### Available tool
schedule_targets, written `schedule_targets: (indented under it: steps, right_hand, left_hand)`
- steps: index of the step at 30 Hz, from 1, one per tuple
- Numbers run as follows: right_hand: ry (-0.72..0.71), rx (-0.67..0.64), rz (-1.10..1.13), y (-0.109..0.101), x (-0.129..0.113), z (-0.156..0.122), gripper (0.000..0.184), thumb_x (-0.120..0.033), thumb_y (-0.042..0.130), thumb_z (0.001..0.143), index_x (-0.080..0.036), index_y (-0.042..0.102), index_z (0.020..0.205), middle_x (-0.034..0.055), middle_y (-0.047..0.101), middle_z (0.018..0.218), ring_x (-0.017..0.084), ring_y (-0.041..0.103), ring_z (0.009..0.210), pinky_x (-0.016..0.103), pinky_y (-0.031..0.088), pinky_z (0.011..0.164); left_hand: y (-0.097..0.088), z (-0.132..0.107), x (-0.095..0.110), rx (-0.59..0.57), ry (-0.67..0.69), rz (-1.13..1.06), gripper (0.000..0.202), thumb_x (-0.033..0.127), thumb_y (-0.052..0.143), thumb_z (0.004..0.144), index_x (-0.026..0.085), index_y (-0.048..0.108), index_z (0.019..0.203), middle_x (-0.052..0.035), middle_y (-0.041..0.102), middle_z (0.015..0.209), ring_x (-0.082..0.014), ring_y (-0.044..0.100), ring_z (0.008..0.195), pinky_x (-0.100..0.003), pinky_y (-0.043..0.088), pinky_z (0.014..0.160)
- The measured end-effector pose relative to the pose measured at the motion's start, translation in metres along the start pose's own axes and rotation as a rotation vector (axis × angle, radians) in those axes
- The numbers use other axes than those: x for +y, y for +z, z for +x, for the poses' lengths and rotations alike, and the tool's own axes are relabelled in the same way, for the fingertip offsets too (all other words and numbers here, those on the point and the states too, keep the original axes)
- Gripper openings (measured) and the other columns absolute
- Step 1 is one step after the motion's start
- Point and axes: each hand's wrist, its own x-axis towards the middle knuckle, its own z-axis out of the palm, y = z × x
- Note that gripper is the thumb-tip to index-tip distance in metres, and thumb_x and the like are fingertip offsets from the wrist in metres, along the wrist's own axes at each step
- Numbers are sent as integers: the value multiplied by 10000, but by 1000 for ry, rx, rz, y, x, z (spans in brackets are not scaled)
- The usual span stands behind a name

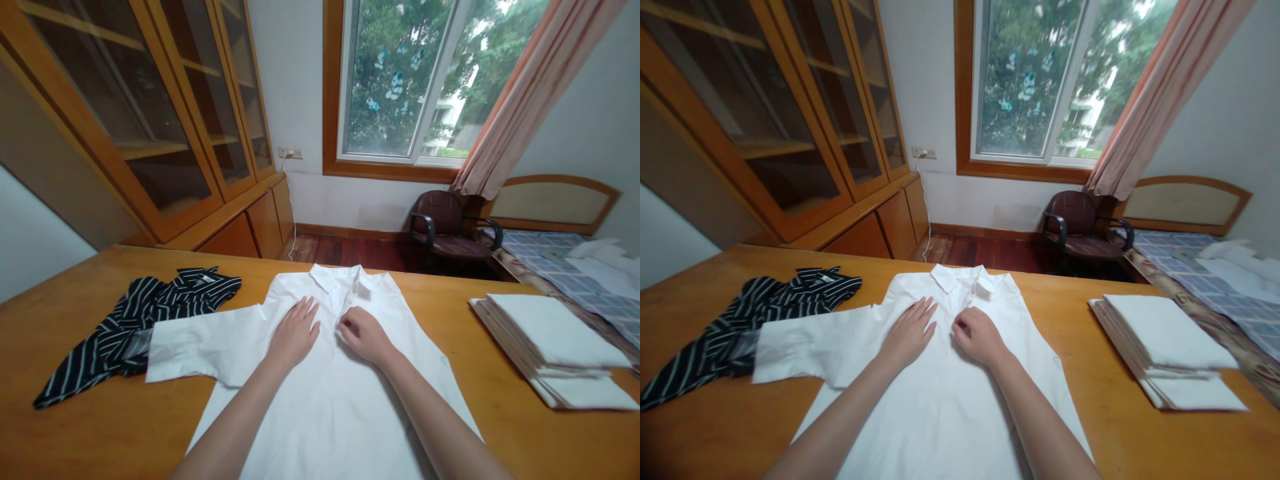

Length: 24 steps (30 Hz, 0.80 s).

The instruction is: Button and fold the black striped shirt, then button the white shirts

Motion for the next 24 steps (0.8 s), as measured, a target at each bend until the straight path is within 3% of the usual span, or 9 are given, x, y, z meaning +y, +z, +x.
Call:
schedule_targets:
  steps: [4, 12, 20, 24]
  right_hand:
    - [-122, -158, -138, 5, -23, -12, 102, -224, 589, 875, -196, 641, 791, 53, 611, 804, 206, 527, 825, 331, 396, 768]
    - [-180, -323, -287, 14, -50, -27, 219, -340, 606, 925, -186, 626, 770, 33, 601, 796, 179, 496, 792, 328, 338, 732]
    - [-155, -269, -362, 14, -55, -37, 302, -352, 534, 996, -183, 633, 767, 41, 627, 790, 196, 489, 874, 336, 328, 797]
    - [-201, -237, -349, 2, -48, -43, 392, -360, 504, 1014, -182, 616, 684, 27, 601, 682, 177, 478, 775, 334, 334, 800]
  left_hand:
    - [2, 0, 0, 17, 4, 48, 466, 303, 451, 977, 153, 540, 1409, -117, 468, 1526, -271, 398, 1441, -456, 362, 1181]
    - [2, 0, 2, 13, -23, 59, 465, 317, 445, 977, 182, 541, 1412, -80, 470, 1530, -258, 405, 1438, -429, 357, 1185]
    - [0, 1, 2, -5, -18, 48, 466, 305, 448, 978, 153, 545, 1408, -102, 465, 1530, -271, 399, 1441, -433, 350, 1187]
    - [1, 1, 0, -7, -8, 62, 468, 313, 429, 988, 148, 541, 1412, -103, 459, 1534, -270, 392, 1445, -437, 344, 1190]
